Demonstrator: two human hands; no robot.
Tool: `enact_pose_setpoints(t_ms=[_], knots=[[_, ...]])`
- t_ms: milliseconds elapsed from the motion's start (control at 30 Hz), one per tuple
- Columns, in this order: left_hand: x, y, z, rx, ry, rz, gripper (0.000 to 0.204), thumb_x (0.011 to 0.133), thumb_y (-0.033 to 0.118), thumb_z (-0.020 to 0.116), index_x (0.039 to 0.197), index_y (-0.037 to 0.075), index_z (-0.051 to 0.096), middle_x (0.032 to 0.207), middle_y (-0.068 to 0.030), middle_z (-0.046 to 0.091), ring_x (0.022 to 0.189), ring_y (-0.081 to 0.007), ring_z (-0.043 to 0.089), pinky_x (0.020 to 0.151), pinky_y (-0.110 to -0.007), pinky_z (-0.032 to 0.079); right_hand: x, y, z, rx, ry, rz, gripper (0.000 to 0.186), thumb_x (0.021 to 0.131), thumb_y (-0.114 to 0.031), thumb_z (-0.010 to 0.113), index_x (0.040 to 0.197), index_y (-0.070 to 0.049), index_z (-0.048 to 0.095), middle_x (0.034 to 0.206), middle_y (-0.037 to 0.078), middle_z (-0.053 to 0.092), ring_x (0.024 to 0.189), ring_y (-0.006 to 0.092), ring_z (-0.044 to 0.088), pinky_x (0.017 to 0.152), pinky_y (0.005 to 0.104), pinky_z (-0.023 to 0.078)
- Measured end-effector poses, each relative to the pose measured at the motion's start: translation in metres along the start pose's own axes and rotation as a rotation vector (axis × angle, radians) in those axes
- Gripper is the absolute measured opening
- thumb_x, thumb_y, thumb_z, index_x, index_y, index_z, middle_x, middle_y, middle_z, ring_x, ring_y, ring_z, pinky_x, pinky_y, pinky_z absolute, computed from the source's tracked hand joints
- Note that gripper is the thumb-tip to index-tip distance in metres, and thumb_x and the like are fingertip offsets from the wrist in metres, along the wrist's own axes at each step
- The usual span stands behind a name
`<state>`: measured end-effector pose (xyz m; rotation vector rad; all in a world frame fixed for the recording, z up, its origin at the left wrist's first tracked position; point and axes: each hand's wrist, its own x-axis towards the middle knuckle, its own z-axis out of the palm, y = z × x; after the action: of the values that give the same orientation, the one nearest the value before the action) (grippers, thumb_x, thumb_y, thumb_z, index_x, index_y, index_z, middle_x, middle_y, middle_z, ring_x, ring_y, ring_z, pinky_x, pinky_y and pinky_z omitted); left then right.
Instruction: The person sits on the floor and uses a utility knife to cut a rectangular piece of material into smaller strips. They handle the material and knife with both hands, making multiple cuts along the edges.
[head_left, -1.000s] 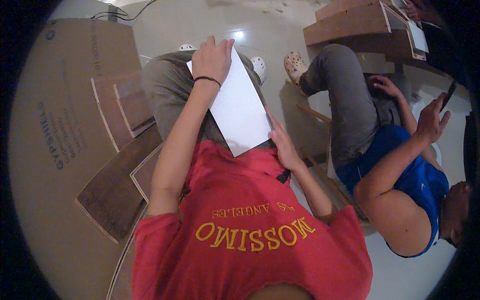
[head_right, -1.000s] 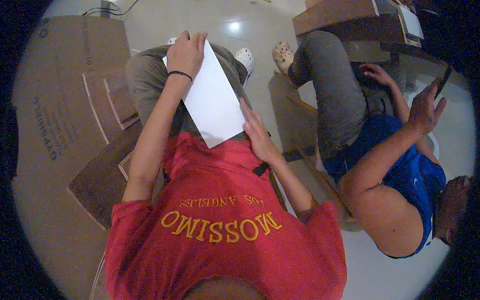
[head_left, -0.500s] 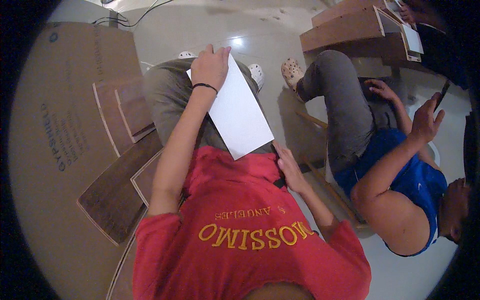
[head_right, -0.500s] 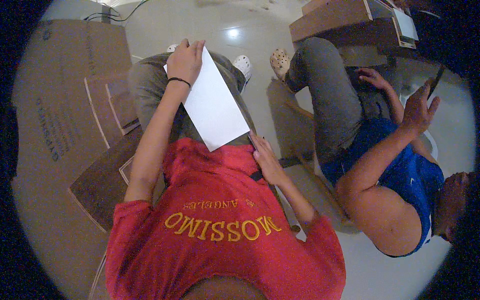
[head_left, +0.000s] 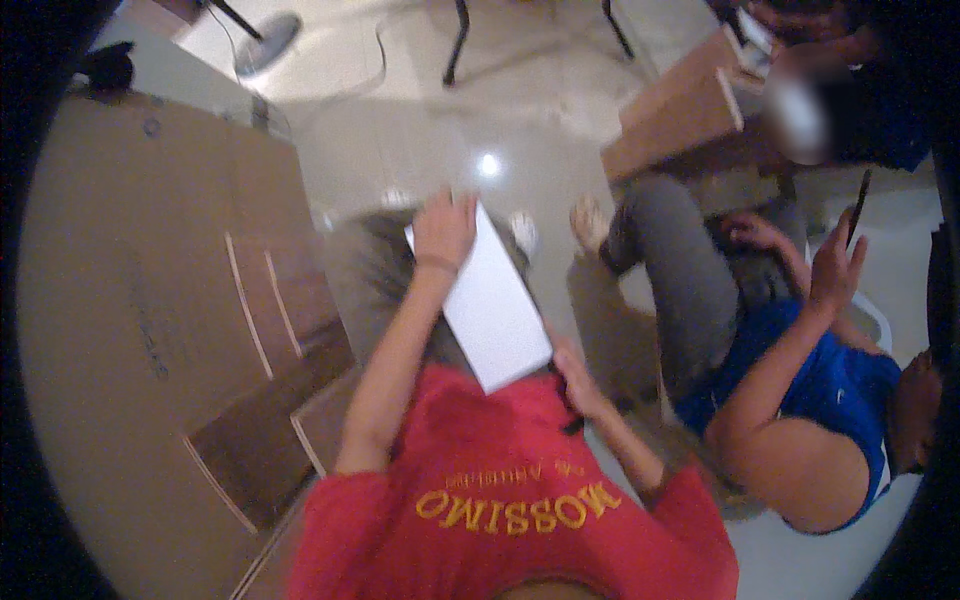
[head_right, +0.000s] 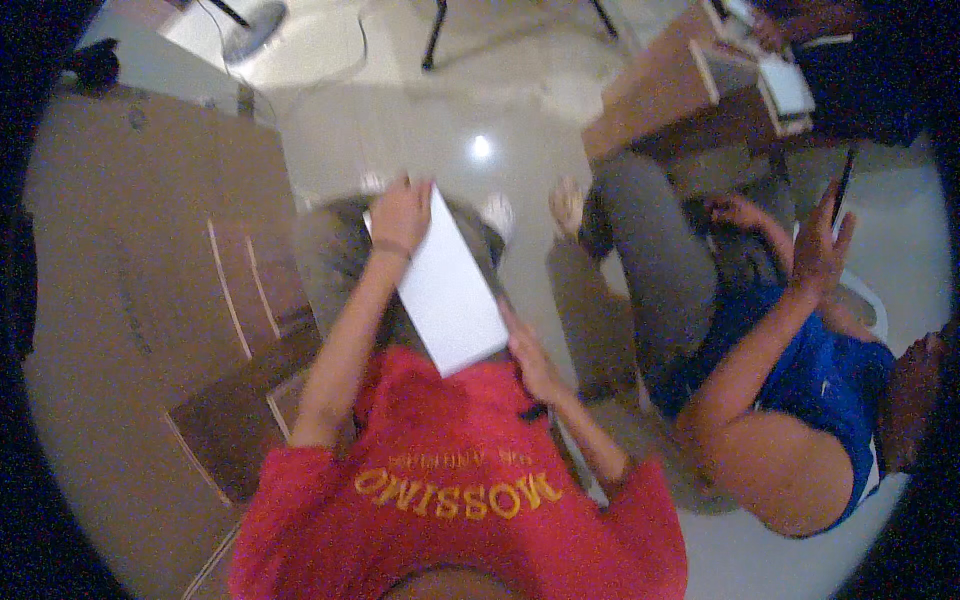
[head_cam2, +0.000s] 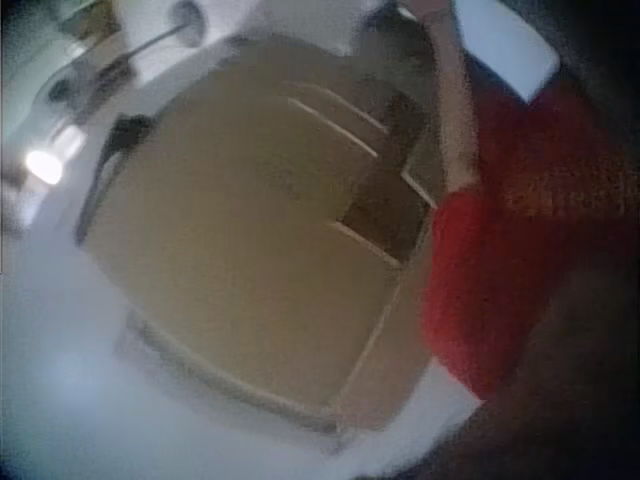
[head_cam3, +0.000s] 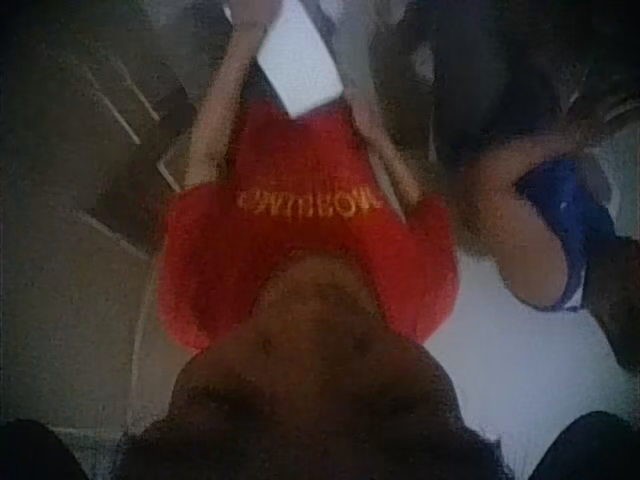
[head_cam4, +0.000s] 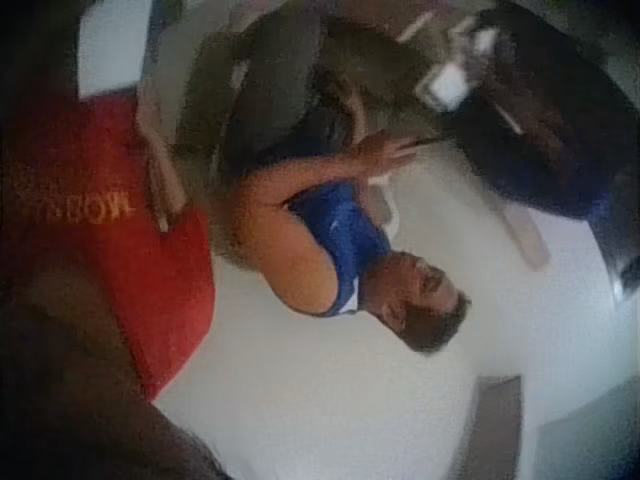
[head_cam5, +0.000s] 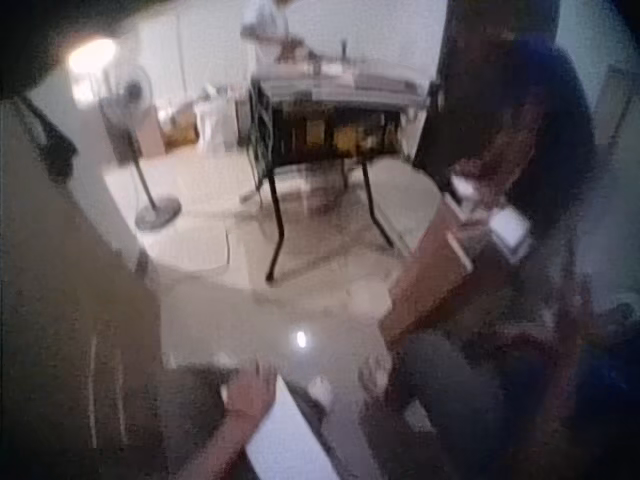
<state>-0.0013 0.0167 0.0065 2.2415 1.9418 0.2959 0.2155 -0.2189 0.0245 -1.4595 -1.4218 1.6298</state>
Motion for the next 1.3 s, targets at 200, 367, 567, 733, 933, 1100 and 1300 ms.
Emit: enact_pose_setpoints(t_ms=[200,367,567,733,933,1100,1300], knots=[[-0.006,-0.003,0.001,-0.101,-0.008,-0.006,0.033,0.1,0.029,0.045,0.093,0.004,0.065,0.093,-0.0196,0.061,0.085,-0.038,0.062,0.071,-0.049,0.051,0.113,-0.014,0.006,0.024,-0.005,-0.103,0.061,0.104,-0.037,0.032,0.154,-0.004,0.021,0.159,0.016,0.025,0.145,0.0288,0.024,0.119,0.0365,0.015],[0.0,0.008,0.002,-0.169,-0.065,-0.035,0.026,0.095,0.021,0.048,0.084,0.001,0.061,0.092,-0.019,0.06,0.083,-0.0375,0.06,0.069,-0.048,0.051,0.229,-0.007,0.002,0.096,0.004,-0.238,0.061,0.105,-0.037,0.03,0.153,0.0,0.023,0.155,0.016,0.033,0.133,0.0315,0.037,0.115,0.039,0.024],[0.016,0.001,0.019,-0.301,-0.222,-0.185,0.039,0.093,0.04,0.05,0.084,0.006,0.067,0.079,-0.0197,0.067,0.076,-0.0393,0.065,0.069,-0.049,0.05,0.325,-0.033,-0.015,-0.034,-0.074,-0.184,0.065,0.104,-0.04,0.031,0.152,0.002,0.021,0.156,0.017,0.03,0.143,0.0316,0.029,0.118,0.0385,0.02],[0.057,-0.016,0.0,-0.271,-0.567,-0.384,0.059,0.08,0.063,0.056,0.1,0.01,0.073,0.09,-0.0218,0.071,0.086,-0.041,0.068,0.079,-0.049,0.053,0.346,-0.02,-0.077,0.144,0.111,0.111,0.061,0.104,-0.039,0.035,0.153,-0.004,0.023,0.157,0.018,0.028,0.145,0.0308,0.028,0.118,0.0394,0.022],[0.09,-0.056,-0.084,-0.267,-0.456,-0.685,0.057,0.081,0.058,0.056,0.096,0.006,0.074,0.09,-0.0244,0.07,0.09,-0.0429,0.067,0.082,-0.051,0.051,0.246,-0.101,-0.138,-0.174,0.126,0.107,0.048,0.102,-0.037,0.042,0.146,-0.016,0.044,0.149,0.014,0.042,0.138,0.0256,0.038,0.115,0.0394,0.028],[0.153,-0.081,-0.235,-0.212,-0.268,-0.728,0.057,0.084,0.054,0.053,0.099,0.002,0.072,0.095,-0.0271,0.068,0.093,-0.0437,0.066,0.083,-0.052,0.05,0.186,-0.261,-0.122,0.096,-0.098,0.431,0.058,0.105,-0.046,0.035,0.139,-0.002,0.048,0.14,0.013,0.049,0.132,0.0227,0.041,0.113,0.0366,0.029],[0.254,-0.071,-0.359,-0.259,-0.149,-0.654,0.061,0.085,0.056,0.053,0.108,0.002,0.07,0.1,-0.0276,0.068,0.097,-0.0441,0.065,0.087,-0.052,0.049,0.207,-0.413,-0.1,0.296,-0.055,0.227,0.063,0.103,-0.053,0.035,0.135,-0.001,0.05,0.133,0.01,0.055,0.122,0.0201,0.048,0.106,0.0362,0.035]])
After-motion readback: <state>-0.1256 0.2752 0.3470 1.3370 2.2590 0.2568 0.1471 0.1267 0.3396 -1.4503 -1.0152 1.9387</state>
